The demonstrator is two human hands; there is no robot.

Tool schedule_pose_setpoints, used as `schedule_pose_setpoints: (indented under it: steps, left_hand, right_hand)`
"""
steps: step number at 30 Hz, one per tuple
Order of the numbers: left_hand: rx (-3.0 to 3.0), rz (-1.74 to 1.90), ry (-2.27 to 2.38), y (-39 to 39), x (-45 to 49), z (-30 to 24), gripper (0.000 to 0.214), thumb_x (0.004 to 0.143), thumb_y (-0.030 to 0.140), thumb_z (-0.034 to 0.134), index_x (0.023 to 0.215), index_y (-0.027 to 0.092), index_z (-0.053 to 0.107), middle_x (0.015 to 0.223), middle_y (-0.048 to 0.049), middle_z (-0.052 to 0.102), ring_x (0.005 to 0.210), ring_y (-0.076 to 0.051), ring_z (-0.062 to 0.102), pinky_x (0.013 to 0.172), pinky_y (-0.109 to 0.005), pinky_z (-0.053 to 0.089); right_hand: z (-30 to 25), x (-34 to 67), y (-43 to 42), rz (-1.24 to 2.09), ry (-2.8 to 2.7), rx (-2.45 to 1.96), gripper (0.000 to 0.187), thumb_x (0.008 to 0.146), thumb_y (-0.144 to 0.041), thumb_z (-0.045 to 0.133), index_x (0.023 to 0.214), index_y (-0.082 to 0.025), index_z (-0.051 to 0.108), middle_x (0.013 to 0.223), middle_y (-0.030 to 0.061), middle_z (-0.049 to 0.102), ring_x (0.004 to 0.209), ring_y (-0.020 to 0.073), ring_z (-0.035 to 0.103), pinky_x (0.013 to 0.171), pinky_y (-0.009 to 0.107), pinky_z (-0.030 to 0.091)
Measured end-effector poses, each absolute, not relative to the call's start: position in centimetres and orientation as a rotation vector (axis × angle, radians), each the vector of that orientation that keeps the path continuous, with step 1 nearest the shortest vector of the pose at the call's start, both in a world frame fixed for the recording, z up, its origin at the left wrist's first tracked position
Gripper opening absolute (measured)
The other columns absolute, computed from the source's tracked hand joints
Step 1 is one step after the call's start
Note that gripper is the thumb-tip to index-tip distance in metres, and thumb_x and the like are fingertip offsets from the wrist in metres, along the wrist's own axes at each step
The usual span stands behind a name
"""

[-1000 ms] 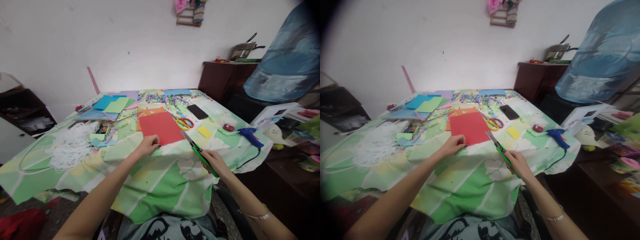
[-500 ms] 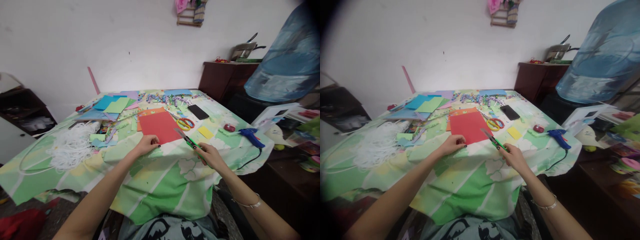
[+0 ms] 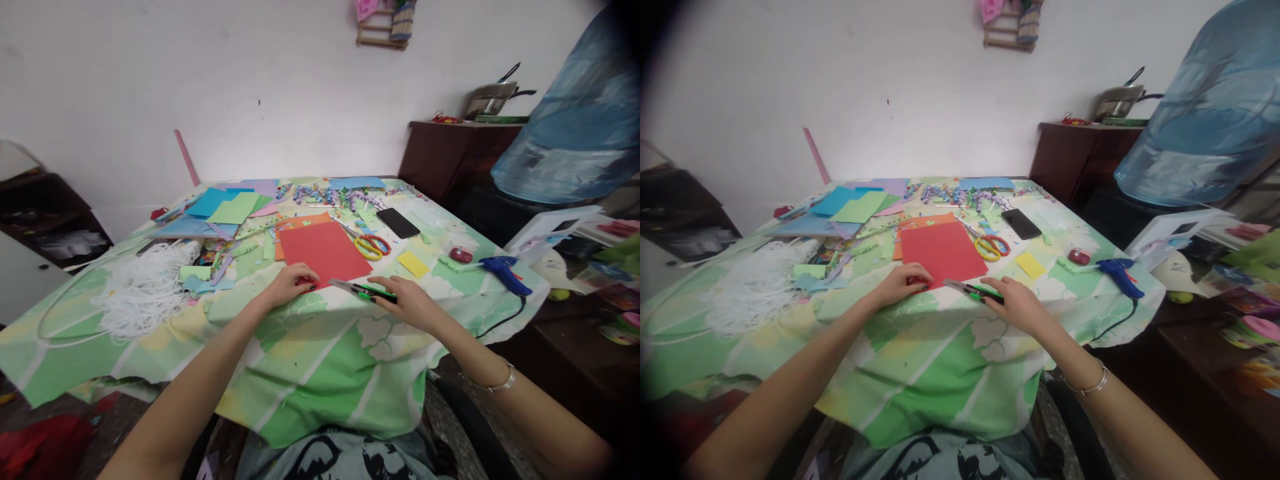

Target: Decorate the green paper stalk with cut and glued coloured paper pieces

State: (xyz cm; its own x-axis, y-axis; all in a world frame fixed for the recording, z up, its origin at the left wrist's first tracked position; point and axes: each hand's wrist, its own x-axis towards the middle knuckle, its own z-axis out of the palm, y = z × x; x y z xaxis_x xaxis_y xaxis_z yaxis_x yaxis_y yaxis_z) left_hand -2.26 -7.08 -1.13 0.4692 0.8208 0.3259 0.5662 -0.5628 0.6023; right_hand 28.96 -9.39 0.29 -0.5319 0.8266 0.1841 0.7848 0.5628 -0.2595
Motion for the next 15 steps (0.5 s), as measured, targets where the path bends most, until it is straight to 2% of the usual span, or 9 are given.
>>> schedule_pose_setpoints:
  steps: [5,11,15]
  left_hand:
    - [2.534,0.762,1.020,-6.6,-3.1,-1.5,0.025,0.083,0.017,0.053,0.094,0.025,0.073,0.099,-0.0078,0.066,0.096,-0.019,0.057,0.088,-0.036,0.043]
    - [2.557,0.601,0.950,-5.9,-4.3,-1.5,0.035,0.085,0.015,0.049,0.111,0.032,0.067,0.114,-0.0071,0.063,0.106,-0.020,0.056,0.096,-0.037,0.042]
    - [2.599,0.523,0.984,-5.5,-5.0,-1.7,0.036,0.084,0.017,0.052,0.112,0.035,0.066,0.130,-0.0053,0.057,0.126,-0.025,0.043,0.105,-0.045,0.032]
  right_hand:
    - [0.8,29.3,-8.8,0.226,-2.669,-1.223,0.044,0.090,-0.036,0.047,0.134,-0.027,0.050,0.085,0.0081,0.059,0.074,0.0194,0.059,0.067,0.027,0.041]
    - [2.1,29.4,-8.2,0.298,-2.764,-1.103,0.045,0.090,-0.034,0.048,0.135,-0.028,0.049,0.087,0.0082,0.062,0.074,0.0181,0.059,0.067,0.025,0.041]
    - [2.3,29.3,-7.6,0.294,-2.815,-1.044,0.044,0.091,-0.034,0.046,0.134,-0.028,0.050,0.089,0.0084,0.065,0.073,0.0175,0.059,0.068,0.025,0.041]
